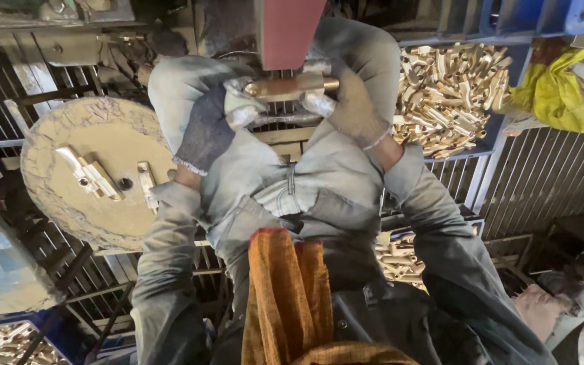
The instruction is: The person holds small metal parts and presses them against a moving sanding belt or polishing wheel to smooth the surfaces. They handle the parts one at a time, rotating them to reach different sides.
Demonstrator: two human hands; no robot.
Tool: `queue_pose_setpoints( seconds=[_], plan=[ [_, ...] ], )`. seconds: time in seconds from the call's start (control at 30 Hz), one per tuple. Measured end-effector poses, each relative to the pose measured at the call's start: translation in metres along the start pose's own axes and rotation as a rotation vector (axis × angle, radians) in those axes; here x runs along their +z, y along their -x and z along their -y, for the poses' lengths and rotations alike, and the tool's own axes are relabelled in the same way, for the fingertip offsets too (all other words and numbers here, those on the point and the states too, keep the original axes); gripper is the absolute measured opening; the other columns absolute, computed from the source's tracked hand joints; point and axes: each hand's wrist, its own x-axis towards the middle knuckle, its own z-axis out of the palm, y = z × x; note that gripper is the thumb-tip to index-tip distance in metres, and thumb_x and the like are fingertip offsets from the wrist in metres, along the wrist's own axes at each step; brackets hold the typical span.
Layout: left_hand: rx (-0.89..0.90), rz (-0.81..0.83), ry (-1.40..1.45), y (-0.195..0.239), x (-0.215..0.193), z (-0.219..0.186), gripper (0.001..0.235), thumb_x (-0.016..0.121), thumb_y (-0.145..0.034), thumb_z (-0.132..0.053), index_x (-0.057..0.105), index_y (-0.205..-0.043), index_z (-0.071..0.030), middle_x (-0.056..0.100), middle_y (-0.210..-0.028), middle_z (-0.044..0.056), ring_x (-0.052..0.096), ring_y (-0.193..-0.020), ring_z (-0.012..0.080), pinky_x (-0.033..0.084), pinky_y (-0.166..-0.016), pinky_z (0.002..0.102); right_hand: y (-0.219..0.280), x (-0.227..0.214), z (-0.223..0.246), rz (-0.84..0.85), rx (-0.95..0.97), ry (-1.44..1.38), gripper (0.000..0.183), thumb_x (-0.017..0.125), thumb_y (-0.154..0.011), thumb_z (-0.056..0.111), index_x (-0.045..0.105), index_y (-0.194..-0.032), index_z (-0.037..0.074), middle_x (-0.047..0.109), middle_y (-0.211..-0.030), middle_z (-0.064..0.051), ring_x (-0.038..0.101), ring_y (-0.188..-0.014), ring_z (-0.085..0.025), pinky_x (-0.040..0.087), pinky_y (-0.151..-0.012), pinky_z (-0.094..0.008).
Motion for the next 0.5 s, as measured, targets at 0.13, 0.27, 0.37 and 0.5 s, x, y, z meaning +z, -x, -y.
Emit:
queue_pose_setpoints(
  seconds=[0.13,0.27,0.37,0.5],
  plan=[
    [-0.065,-0.033,0.016,-0.016,-0.002,-0.001,0.031,0.076,-0.097,-0.016,0.066,-0.12,0.002,0.075,-0.106,0.012,0.072,-0.097,0.0197,0.056,-0.086,0.034,-0.012,-0.004,-0.008,0.001,-0.037,-0.074,0.057,0.079,-0.097,0.027,0.049,-0.133,-0.004,0.071,-0.119,-0.012,0.073,-0.106,-0.018,0.064,-0.092,-0.033],
    [-0.188,-0.037,0.219,-0.021,0.003,0.004,0.026,0.075,-0.096,-0.014,0.064,-0.116,0.0,0.074,-0.104,0.009,0.07,-0.094,0.0155,0.059,-0.082,0.031,-0.014,-0.004,-0.018,-0.063,-0.15,0.09,0.059,0.08,-0.101,0.027,0.049,-0.136,-0.009,0.07,-0.12,-0.016,0.07,-0.11,-0.022,0.059,-0.095,-0.036],
    [-0.166,-0.045,0.198,-0.023,0.004,0.006,0.023,0.075,-0.098,-0.011,0.066,-0.115,0.001,0.074,-0.105,0.01,0.069,-0.097,0.0161,0.057,-0.086,0.032,-0.02,0.0,-0.009,-0.063,0.05,0.002,0.055,0.079,-0.098,0.031,0.054,-0.127,-0.009,0.073,-0.112,-0.014,0.074,-0.1,-0.019,0.064,-0.087,-0.032],
    [-0.263,-0.065,0.218,-0.028,0.006,0.003,0.024,0.073,-0.096,-0.014,0.065,-0.115,-0.001,0.074,-0.104,0.008,0.071,-0.094,0.0161,0.059,-0.081,0.033,-0.029,0.0,-0.005,-0.077,0.217,0.056,0.052,0.08,-0.096,0.027,0.053,-0.116,-0.013,0.075,-0.106,-0.017,0.078,-0.092,-0.019,0.066,-0.077,-0.032]
  ],
)
